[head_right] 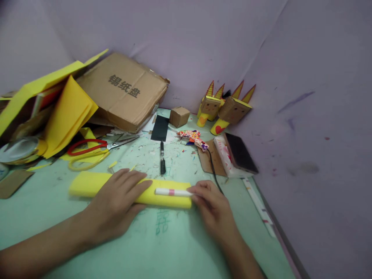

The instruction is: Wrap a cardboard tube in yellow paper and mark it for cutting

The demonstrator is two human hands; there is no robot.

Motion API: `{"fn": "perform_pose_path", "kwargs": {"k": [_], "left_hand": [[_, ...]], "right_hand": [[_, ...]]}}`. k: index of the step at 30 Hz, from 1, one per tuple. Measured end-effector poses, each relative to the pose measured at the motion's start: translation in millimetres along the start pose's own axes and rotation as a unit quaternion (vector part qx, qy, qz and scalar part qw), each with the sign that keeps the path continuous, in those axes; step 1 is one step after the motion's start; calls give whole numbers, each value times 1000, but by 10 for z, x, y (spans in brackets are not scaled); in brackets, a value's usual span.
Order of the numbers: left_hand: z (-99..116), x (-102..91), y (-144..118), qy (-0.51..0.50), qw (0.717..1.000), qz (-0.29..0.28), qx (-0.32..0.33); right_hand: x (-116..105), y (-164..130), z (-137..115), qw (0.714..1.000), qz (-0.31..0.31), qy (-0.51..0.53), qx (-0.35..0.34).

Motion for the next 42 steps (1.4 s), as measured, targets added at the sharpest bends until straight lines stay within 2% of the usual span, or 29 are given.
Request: {"fn": "perform_pose_path", "kwargs": {"k": [8,25,42], "left_hand": [[-80,3,4,15,1000,-20,-16],[-81,9,15,16,1000,-14,-16],[-30,-42,29,41,999,5,32]], "right_hand": [[-5,-77,-145,1000,10,-7,-21],[-31,-118,-176,999,32,-14,-32],[-76,-65,-69,998,44,-1,39]]}}
Point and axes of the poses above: each hand's wrist, its own y-axis towards the middle knuckle, its own x-axis out of the palm, z = x × y, the point moved 10 cm from there along y, towards the middle knuckle, and after that the axes turned 1 degree about -z, right-handed, at the moved point
